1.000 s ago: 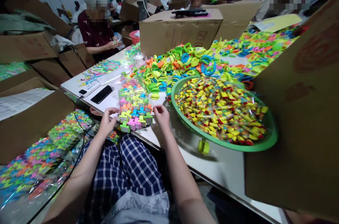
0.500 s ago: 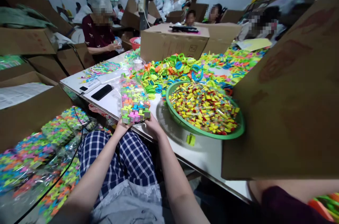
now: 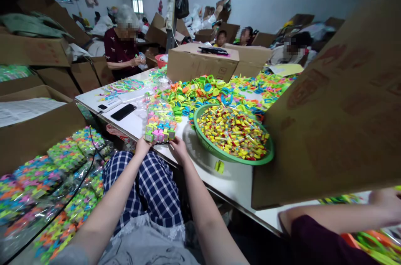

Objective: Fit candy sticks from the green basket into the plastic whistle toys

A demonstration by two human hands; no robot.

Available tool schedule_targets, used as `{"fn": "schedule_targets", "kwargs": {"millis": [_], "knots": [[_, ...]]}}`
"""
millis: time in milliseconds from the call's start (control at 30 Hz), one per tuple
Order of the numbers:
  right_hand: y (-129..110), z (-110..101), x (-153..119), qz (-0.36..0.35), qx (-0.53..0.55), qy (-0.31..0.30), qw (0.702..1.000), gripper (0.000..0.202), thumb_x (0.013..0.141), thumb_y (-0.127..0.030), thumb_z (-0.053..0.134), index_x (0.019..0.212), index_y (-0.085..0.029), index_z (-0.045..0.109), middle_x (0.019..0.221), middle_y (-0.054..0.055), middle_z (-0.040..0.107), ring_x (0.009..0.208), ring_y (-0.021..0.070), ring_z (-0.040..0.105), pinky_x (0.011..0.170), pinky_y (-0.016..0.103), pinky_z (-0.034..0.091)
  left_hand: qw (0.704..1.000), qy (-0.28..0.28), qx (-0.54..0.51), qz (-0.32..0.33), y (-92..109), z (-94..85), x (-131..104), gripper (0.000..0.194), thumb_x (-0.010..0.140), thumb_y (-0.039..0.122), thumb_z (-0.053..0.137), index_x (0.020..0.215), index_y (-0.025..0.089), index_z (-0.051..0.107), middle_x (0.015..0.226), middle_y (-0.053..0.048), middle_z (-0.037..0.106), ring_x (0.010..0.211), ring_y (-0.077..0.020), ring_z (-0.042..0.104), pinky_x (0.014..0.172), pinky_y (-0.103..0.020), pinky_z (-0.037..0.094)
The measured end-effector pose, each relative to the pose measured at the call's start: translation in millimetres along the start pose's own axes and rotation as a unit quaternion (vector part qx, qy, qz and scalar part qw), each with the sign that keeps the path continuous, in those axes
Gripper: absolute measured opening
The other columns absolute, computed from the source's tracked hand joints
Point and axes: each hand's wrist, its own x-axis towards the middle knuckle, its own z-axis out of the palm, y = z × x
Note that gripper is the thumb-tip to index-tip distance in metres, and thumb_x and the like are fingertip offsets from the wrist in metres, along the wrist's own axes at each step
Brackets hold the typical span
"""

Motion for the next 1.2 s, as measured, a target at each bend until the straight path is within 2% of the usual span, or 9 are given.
{"fn": "schedule_targets", "kwargs": {"millis": [133, 300, 467, 600, 700, 800, 900, 1100, 1200], "knots": [[0, -3, 2, 0.013, 0.010, 0.012, 1.000, 0.032, 0.061, -0.037, 0.072, 0.085, -0.019, 0.063, 0.076, -0.001, 0.064, 0.074, 0.0144, 0.058, 0.078, 0.031, 0.049, 1.000, -0.003, 0.022, -0.014, 4, -7.1, 8, 0.023, 0.056, 0.014, 0.077, 0.075, 0.018, 0.064, 0.078, -0.008, 0.071, 0.078, -0.0267, 0.066, 0.070, -0.033, 0.049], [3, -3, 5, 0.020, 0.018, 0.012, 1.000, 0.033, 0.059, -0.036, 0.073, 0.085, -0.017, 0.066, 0.070, -0.003, 0.062, 0.068, 0.0124, 0.055, 0.074, 0.028, 0.047, 1.000, -0.006, 0.015, -0.017, -4, -9.4, 8, 0.022, 0.058, 0.014, 0.075, 0.076, 0.017, 0.063, 0.074, -0.004, 0.069, 0.074, -0.0232, 0.065, 0.070, -0.031, 0.049], [2, -4, 5, 0.030, 0.023, 0.033, 0.999, 0.027, 0.057, -0.035, 0.074, 0.076, -0.016, 0.068, 0.074, 0.001, 0.067, 0.073, 0.0158, 0.059, 0.077, 0.031, 0.047, 0.999, -0.028, -0.024, 0.001, -15, -12.4, 3, 0.017, 0.060, 0.013, 0.069, 0.074, 0.017, 0.060, 0.071, 0.000, 0.067, 0.074, -0.0201, 0.065, 0.072, -0.030, 0.051], [0, -5, 4, 0.040, 0.049, 0.045, 0.997, 0.035, 0.061, -0.040, 0.072, 0.086, -0.016, 0.070, 0.085, 0.006, 0.071, 0.078, 0.0178, 0.062, 0.078, 0.033, 0.049, 0.998, -0.045, -0.052, 0.011, -19, -16.2, 5, 0.010, 0.068, 0.016, 0.063, 0.076, 0.019, 0.057, 0.071, -0.001, 0.066, 0.074, -0.0194, 0.066, 0.072, -0.030, 0.051], [1, -3, 7, 0.044, 0.065, 0.058, 0.995, 0.041, 0.062, -0.044, 0.070, 0.094, -0.017, 0.068, 0.089, 0.007, 0.070, 0.079, 0.0174, 0.064, 0.076, 0.033, 0.051, 0.996, -0.056, -0.064, 0.018, -19, -18.6, 11, 0.018, 0.069, 0.012, 0.057, 0.085, 0.018, 0.056, 0.073, -0.001, 0.066, 0.072, -0.0175, 0.066, 0.072, -0.029, 0.052], [4, 0, 14, 0.053, 0.060, 0.078, 0.994, 0.042, 0.063, -0.045, 0.069, 0.094, -0.016, 0.065, 0.084, 0.006, 0.068, 0.074, 0.0172, 0.063, 0.071, 0.033, 0.053, 0.996, -0.055, -0.060, 0.021, -15, -19.9, 19, 0.028, 0.068, 0.008, 0.053, 0.094, 0.017, 0.054, 0.076, -0.002, 0.067, 0.072, -0.0168, 0.066, 0.072, -0.030, 0.052], [7, 3, 23, 0.063, 0.039, 0.098, 0.992, 0.037, 0.063, -0.042, 0.066, 0.090, -0.017, 0.063, 0.078, 0.004, 0.066, 0.068, 0.0178, 0.062, 0.064, 0.034, 0.054, 0.998, -0.049, -0.036, 0.029, -9, -19.4, 25, 0.028, 0.066, 0.007, 0.056, 0.093, 0.018, 0.054, 0.082, -0.003, 0.068, 0.076, -0.0178, 0.066, 0.073, -0.029, 0.051], [7, 6, 30, 0.047, -0.038, 0.122, 0.991, 0.023, 0.068, -0.043, 0.054, 0.068, -0.020, 0.055, 0.065, 0.001, 0.059, 0.060, 0.0168, 0.055, 0.057, 0.030, 0.047, 0.996, -0.043, 0.065, 0.039, 5, -20.2, 24, 0.022, 0.069, 0.011, 0.058, 0.089, 0.021, 0.055, 0.084, -0.002, 0.068, 0.083, -0.0214, 0.065, 0.074, -0.030, 0.048], [4, 5, 26, 0.022, -0.080, 0.123, 0.989, 0.019, 0.069, -0.039, 0.052, 0.064, -0.021, 0.054, 0.059, 0.000, 0.056, 0.060, 0.0167, 0.052, 0.059, 0.028, 0.043, 0.988, -0.022, 0.148, 0.034, 10, -22.3, 20, 0.018, 0.070, 0.015, 0.061, 0.087, 0.021, 0.056, 0.085, -0.005, 0.067, 0.092, -0.0261, 0.062, 0.083, -0.035, 0.044]]}}
